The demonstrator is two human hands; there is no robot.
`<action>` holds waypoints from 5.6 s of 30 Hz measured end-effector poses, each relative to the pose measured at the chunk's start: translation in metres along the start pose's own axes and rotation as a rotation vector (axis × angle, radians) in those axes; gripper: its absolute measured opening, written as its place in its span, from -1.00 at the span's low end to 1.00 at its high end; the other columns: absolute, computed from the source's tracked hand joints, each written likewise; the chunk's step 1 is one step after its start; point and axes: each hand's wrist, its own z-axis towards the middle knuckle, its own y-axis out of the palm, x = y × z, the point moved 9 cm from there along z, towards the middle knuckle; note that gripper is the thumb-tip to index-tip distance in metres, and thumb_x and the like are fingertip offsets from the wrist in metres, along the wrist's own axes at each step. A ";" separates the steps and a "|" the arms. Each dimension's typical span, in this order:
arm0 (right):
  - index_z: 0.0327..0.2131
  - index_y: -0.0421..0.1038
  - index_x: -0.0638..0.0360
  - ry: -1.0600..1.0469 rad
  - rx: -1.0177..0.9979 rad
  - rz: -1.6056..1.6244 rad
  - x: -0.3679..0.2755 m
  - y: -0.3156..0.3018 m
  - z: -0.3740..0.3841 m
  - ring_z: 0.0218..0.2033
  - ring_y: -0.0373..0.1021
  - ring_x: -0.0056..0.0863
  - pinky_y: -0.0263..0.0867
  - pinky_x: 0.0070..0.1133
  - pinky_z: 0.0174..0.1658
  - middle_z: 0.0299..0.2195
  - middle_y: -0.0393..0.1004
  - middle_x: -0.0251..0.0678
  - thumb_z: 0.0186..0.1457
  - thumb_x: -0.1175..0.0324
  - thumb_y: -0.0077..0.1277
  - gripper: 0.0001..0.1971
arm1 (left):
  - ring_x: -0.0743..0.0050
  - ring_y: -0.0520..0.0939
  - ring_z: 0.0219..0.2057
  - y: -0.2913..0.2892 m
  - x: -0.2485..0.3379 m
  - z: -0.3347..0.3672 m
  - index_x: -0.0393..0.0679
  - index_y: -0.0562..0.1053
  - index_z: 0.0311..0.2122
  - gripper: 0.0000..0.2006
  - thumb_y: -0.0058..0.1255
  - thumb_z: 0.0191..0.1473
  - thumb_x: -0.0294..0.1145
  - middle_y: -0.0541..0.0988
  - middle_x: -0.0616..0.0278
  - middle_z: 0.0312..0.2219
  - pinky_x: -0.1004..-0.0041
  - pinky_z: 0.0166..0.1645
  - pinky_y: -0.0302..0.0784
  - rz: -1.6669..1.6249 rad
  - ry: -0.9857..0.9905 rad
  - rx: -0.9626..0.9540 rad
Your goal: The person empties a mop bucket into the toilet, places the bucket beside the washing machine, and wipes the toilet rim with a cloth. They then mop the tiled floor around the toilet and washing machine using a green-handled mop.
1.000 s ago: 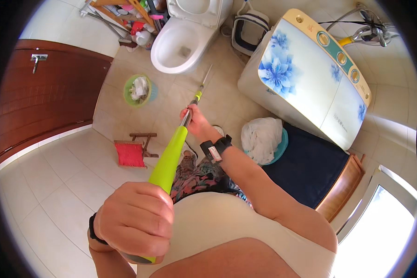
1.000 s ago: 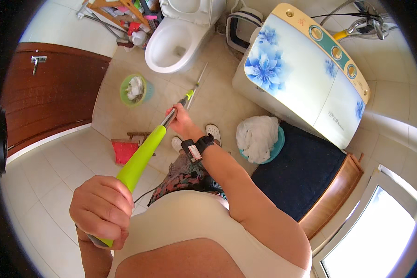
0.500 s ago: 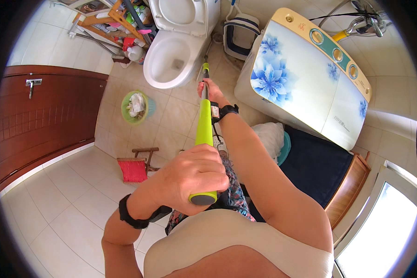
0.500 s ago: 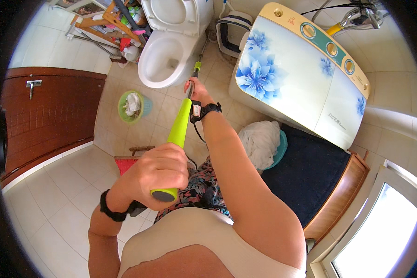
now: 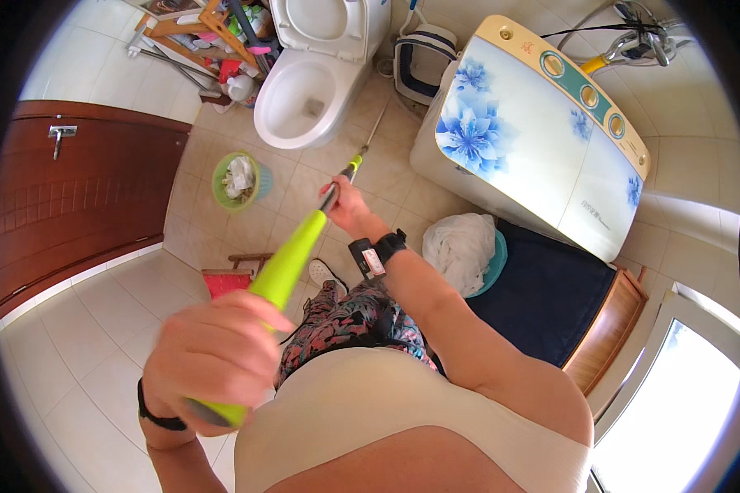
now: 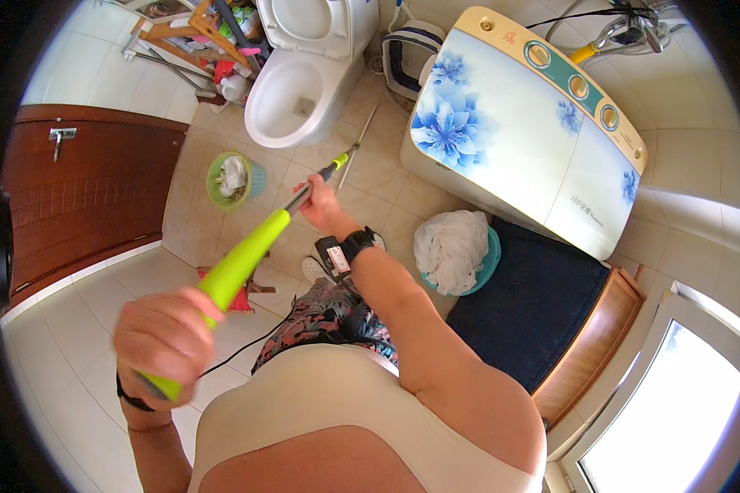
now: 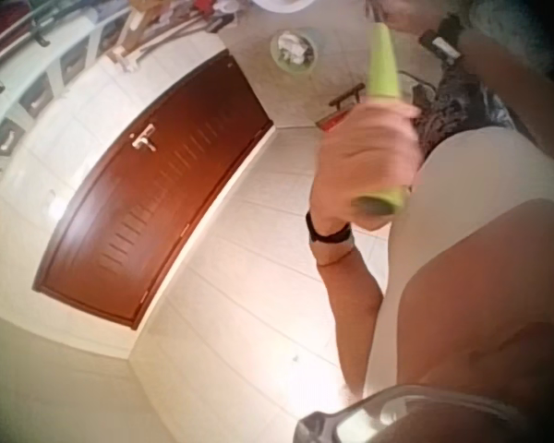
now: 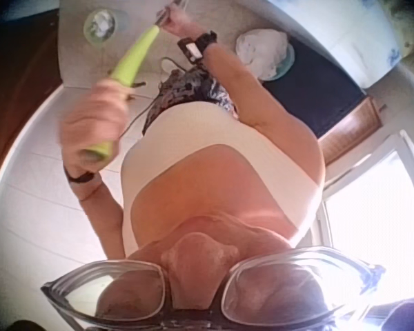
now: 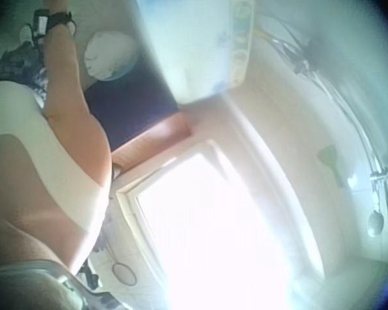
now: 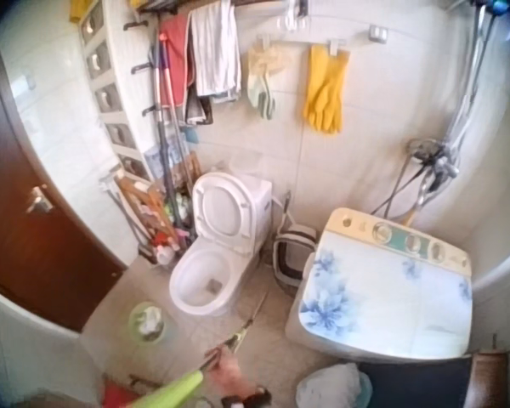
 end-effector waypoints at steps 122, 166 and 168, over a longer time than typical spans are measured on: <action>-0.51 0.27 0.16 0.344 -0.305 -0.584 0.522 0.154 0.194 -0.51 0.31 -0.49 0.30 -0.58 -0.38 -0.60 0.32 -0.34 0.07 0.41 -0.06 -0.87 | 0.64 0.24 -0.74 -0.293 -0.074 -0.487 -0.15 0.19 -0.45 -0.85 -0.28 -0.15 -0.69 0.26 0.36 -0.79 0.42 -0.36 0.22 0.107 -0.421 1.527; -0.48 0.27 0.31 0.421 -0.319 -0.494 0.570 0.204 0.161 -0.46 0.38 -0.28 0.37 -0.48 -0.35 -0.51 0.40 -0.11 0.08 0.45 -0.14 -0.88 | 0.66 0.38 -0.73 -0.324 -0.114 -0.494 -0.23 0.32 -0.45 -0.85 -0.07 -0.15 -0.73 0.43 0.28 -0.65 0.67 -0.63 0.18 0.104 -0.624 1.494; -0.48 0.26 0.32 0.422 -0.346 -0.440 0.562 0.196 0.115 -0.46 0.39 -0.27 0.38 -0.46 -0.35 -0.52 0.40 -0.10 0.07 0.47 -0.14 -0.88 | 0.60 0.31 -0.76 -0.319 -0.079 -0.484 -0.22 0.25 -0.50 -0.82 -0.12 -0.21 -0.76 0.36 0.28 -0.71 0.58 -0.62 0.16 0.142 -0.424 1.445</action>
